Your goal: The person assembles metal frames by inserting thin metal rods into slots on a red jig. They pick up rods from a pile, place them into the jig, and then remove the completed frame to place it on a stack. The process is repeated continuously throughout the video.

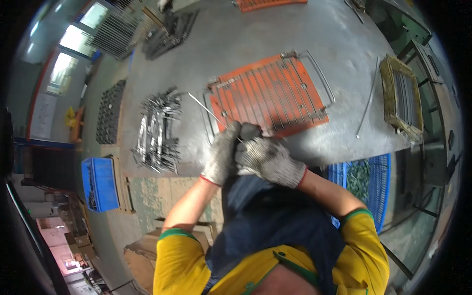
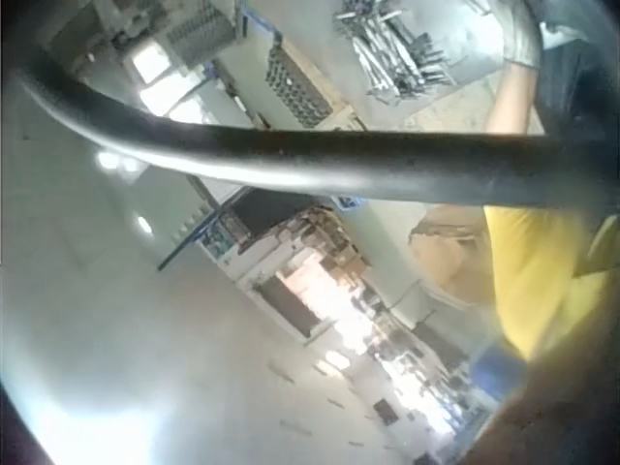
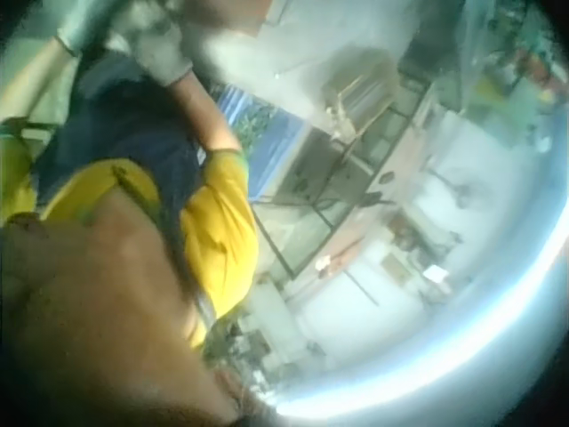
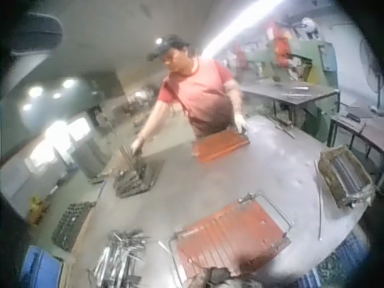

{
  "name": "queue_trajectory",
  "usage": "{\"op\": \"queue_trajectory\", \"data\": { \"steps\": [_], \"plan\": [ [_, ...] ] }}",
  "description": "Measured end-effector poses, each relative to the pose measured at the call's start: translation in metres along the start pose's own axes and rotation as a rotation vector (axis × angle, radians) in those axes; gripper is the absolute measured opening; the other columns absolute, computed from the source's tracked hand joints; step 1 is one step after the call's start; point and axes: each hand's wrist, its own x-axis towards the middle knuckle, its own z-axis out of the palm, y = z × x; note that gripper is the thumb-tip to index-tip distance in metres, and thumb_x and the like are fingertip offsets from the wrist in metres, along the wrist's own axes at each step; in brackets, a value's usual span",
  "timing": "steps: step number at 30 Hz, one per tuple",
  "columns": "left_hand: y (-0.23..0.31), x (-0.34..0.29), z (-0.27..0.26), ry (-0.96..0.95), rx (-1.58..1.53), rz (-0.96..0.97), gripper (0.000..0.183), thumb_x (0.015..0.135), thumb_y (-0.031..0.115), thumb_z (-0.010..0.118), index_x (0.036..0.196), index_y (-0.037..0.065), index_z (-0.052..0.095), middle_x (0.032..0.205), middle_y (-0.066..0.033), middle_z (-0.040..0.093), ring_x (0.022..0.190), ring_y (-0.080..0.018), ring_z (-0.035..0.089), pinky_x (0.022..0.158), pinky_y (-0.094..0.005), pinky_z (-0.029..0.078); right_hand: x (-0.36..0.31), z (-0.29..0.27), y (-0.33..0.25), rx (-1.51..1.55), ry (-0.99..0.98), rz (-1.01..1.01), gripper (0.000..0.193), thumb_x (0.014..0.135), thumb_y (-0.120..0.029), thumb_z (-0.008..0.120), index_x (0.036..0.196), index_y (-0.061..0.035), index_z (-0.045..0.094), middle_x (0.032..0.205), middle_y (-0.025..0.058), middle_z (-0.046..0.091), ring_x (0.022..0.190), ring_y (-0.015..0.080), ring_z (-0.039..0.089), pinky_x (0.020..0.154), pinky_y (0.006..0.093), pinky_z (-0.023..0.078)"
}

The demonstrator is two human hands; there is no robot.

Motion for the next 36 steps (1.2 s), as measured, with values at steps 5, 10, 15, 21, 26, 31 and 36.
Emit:
{"op": "queue_trajectory", "data": {
  "steps": [5,10,15,21,26,31,36],
  "plan": [
    [0.017,0.016,-0.016,0.004,-0.109,0.039,0.026,0.096,0.016,0.054,0.111,-0.004,0.061,0.077,-0.0052,0.060,0.071,-0.0141,0.061,0.066,-0.0270,0.053,-0.003,0.004,0.002,-0.100,0.130,0.082,0.025,0.081,-0.017,0.067,0.106,-0.0170,0.069,0.096,0.0037,0.068,0.086,0.0212,0.067,0.071,0.0350,0.055],
    [0.047,0.040,-0.029,0.125,0.675,0.132,0.029,0.085,0.032,0.059,0.083,0.004,0.066,0.067,-0.0098,0.064,0.064,-0.0208,0.063,0.062,-0.0359,0.049,0.016,0.014,0.002,-0.087,0.066,0.123,0.027,0.080,-0.027,0.072,0.104,-0.0161,0.071,0.100,0.0012,0.068,0.089,0.0199,0.066,0.076,0.0341,0.054],
    [0.040,0.063,-0.033,0.281,1.294,0.205,0.035,0.082,0.038,0.060,0.086,0.004,0.065,0.072,-0.0178,0.066,0.072,-0.0345,0.067,0.068,-0.0418,0.052,0.029,0.026,0.010,-0.043,-0.084,0.270,0.023,0.085,-0.030,0.065,0.104,-0.0179,0.071,0.092,0.0046,0.068,0.080,0.0215,0.067,0.068,0.0364,0.054],
    [0.019,0.070,-0.039,0.367,1.540,0.576,0.034,0.082,0.032,0.067,0.101,0.005,0.060,0.088,-0.0127,0.063,0.085,-0.0335,0.062,0.074,-0.0451,0.048,0.029,0.028,0.021,-0.091,-0.143,0.282,0.020,0.087,-0.028,0.062,0.102,-0.0178,0.071,0.086,0.0069,0.068,0.075,0.0231,0.068,0.065,0.0390,0.055],
    [0.030,0.071,-0.046,0.234,1.683,0.835,0.036,0.079,0.030,0.066,0.106,0.008,0.062,0.111,-0.0085,0.059,0.109,-0.0292,0.050,0.094,-0.0452,0.038,0.025,0.030,0.027,-0.084,-0.170,0.312,0.023,0.086,-0.034,0.063,0.102,-0.0201,0.072,0.085,0.0039,0.068,0.073,0.0220,0.068,0.063,0.0361,0.055],
    [0.034,0.070,-0.051,0.239,1.794,0.885,0.033,0.079,0.030,0.064,0.103,0.008,0.062,0.108,-0.0096,0.058,0.108,-0.0290,0.050,0.095,-0.0492,0.035,0.043,0.023,0.024,-0.123,-0.378,0.381,0.027,0.087,-0.036,0.062,0.105,-0.0183,0.070,0.085,0.0063,0.068,0.075,0.0232,0.068,0.064,0.0360,0.055],
    [0.028,0.071,-0.053,0.262,1.776,0.895,0.032,0.082,0.030,0.062,0.105,0.008,0.062,0.108,-0.0109,0.058,0.108,-0.0288,0.049,0.097,-0.0510,0.032,0.047,0.019,0.016,-0.009,-0.211,0.405,0.030,0.086,-0.040,0.064,0.103,-0.0152,0.069,0.094,0.0073,0.068,0.083,0.0255,0.069,0.071,0.0367,0.055]
  ]
}}
